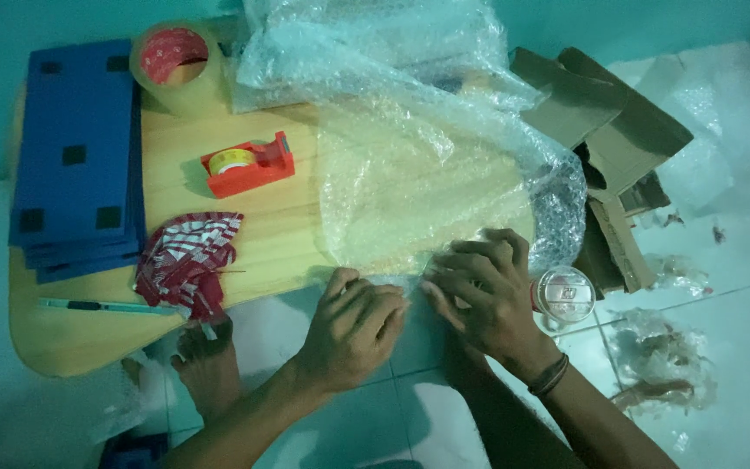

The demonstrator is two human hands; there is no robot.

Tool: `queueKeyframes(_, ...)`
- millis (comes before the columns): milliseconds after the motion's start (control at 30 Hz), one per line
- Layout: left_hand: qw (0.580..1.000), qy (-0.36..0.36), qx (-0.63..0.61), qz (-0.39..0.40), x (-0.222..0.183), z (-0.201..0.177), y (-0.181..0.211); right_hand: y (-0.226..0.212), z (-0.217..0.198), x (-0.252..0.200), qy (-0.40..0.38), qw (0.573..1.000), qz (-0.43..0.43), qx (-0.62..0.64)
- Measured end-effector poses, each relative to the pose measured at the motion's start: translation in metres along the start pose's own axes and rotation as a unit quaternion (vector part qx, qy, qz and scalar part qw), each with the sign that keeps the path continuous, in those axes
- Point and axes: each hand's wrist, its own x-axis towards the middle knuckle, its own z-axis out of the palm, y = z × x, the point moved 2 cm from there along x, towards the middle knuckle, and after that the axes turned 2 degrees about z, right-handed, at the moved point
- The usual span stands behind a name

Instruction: Wrapping items in bubble wrap and securing them with tape

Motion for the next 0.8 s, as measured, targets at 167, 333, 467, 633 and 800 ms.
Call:
queueKeyframes(167, 0.992, 0.047, -0.072, -0.092, 0.001, 0.002, -0.002, -0.004, -0.002, 0.006, 0.025, 0.999, 0.045, 0.014)
queueKeyframes(333, 0.990, 0.070, -0.064, -0.100, 0.001, 0.005, -0.002, -0.002, -0.002, 0.004, -0.020, 0.996, 0.080, 0.033)
queueKeyframes(467, 0.991, 0.075, -0.068, -0.085, -0.001, 0.008, -0.005, -0.006, -0.006, 0.011, -0.006, 0.996, 0.076, 0.039)
queueKeyframes(633, 0.999, -0.010, -0.024, -0.027, -0.010, 0.009, -0.006, 0.005, 0.003, -0.002, -0.039, 0.998, 0.031, -0.024)
queueKeyframes(800, 0.990, -0.025, 0.088, 0.110, -0.011, 0.008, -0.007, 0.008, 0.000, 0.005, -0.026, 0.997, -0.037, -0.058)
